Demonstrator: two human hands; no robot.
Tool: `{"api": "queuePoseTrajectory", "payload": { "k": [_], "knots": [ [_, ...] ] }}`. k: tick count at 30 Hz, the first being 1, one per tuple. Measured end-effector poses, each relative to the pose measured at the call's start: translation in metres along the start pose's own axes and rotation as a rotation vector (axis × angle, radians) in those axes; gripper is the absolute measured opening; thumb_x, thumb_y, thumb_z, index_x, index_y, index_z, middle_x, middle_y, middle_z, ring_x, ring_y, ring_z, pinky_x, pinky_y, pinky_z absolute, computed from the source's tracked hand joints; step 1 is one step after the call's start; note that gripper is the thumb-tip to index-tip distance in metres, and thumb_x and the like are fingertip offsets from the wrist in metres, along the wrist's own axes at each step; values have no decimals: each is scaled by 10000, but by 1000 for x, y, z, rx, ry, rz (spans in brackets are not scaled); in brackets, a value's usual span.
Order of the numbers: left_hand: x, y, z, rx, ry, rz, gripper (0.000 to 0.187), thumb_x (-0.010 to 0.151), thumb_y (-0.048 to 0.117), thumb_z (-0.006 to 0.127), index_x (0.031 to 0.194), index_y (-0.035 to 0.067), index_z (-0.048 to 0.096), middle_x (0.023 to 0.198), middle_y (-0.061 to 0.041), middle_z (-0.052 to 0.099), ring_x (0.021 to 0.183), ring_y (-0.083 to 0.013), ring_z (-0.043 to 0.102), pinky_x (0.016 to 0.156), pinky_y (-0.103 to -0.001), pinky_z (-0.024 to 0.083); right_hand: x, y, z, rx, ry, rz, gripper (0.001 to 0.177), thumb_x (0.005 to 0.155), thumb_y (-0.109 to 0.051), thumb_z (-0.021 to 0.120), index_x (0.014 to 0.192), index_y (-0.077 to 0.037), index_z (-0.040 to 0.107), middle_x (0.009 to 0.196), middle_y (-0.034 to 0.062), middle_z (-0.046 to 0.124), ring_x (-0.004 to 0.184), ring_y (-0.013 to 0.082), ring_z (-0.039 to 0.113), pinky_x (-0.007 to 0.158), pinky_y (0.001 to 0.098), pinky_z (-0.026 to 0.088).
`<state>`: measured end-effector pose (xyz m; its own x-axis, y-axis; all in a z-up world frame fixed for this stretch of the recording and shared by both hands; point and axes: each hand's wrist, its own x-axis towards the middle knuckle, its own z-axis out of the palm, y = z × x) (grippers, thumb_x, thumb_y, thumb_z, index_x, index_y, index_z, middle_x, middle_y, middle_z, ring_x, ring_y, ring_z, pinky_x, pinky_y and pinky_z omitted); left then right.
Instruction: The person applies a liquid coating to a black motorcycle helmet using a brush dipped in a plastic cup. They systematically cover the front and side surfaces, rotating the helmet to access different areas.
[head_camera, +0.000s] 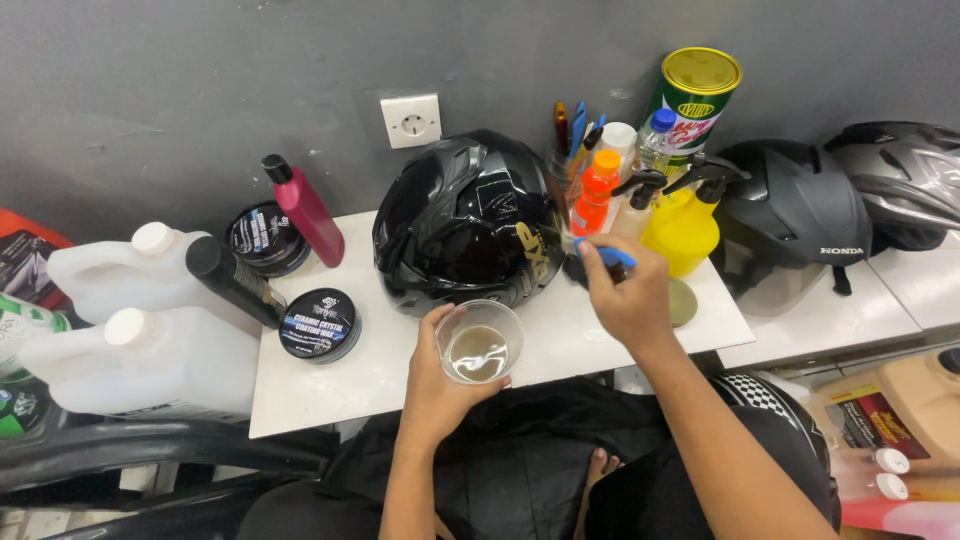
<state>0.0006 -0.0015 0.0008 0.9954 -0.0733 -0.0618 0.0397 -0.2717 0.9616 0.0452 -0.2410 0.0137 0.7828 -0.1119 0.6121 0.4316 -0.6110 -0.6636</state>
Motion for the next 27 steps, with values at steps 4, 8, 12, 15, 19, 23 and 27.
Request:
{"api": "queuePoseTrajectory", "payload": {
  "k": [4, 8, 12, 15, 19, 23, 27],
  "knots": [
    [1, -5, -1, 11, 1, 10, 987, 523, 142, 953, 1359, 186, 429, 1426, -11, 595, 1299, -207, 573, 1061, -357, 438, -5, -20, -2, -34, -30, -150, 137, 987, -80, 670, 1005, 41, 732, 924, 156, 751, 811, 262, 691, 715, 335, 568],
    [1, -7, -2, -23, 3, 37, 973, 521, 134, 954, 1348, 192, 444, 1410, -7, 595, 1267, -192, 587, 1049, -333, 456, -1, -12, -14, 114, 11, 2, 138, 995, -116, 684, 978, 3, 752, 811, 92, 722, 724, 179, 664, 662, 273, 540],
    [-5, 17, -1, -1, 25, -1, 1079, 478, 98, 973, 1411, 65, 431, 1405, -218, 590, 1362, -457, 485, 1133, -589, 394, 9, 7, -19, 139, 157, -40, 115, 984, 2, 728, 881, -40, 754, 571, 57, 612, 524, 126, 545, 562, 269, 480],
    [-4, 14, -1, -13, 15, 0, 1079, 488, 111, 971, 1417, 71, 425, 1405, -224, 586, 1361, -458, 485, 1132, -589, 395, 8, 22, -10, 13, 159, -143, 73, 980, -15, 731, 909, -25, 747, 698, 165, 683, 617, 303, 676, 579, 367, 493],
    [-5, 16, -1, 8, 13, 9, 1083, 487, 108, 972, 1418, 57, 422, 1405, -234, 584, 1355, -466, 488, 1128, -592, 399, -3, 12, 8, -39, 109, -222, 44, 950, -37, 742, 908, -32, 754, 733, 169, 711, 666, 401, 695, 602, 401, 533],
    [-5, 14, -2, -1, 18, 12, 1081, 484, 109, 974, 1415, 66, 427, 1403, -224, 588, 1354, -458, 493, 1125, -588, 405, -2, -14, 1, 85, 53, -165, 65, 941, -61, 736, 886, -89, 758, 649, 88, 682, 577, 261, 622, 592, 340, 514],
    [-7, 16, -3, -5, 23, 7, 1079, 490, 113, 974, 1418, 72, 425, 1404, -220, 588, 1360, -452, 488, 1129, -575, 402, -3, 5, -5, 322, 55, 141, 76, 957, -91, 739, 909, -36, 759, 615, 78, 670, 540, 132, 620, 572, 233, 519]
  ]
}}
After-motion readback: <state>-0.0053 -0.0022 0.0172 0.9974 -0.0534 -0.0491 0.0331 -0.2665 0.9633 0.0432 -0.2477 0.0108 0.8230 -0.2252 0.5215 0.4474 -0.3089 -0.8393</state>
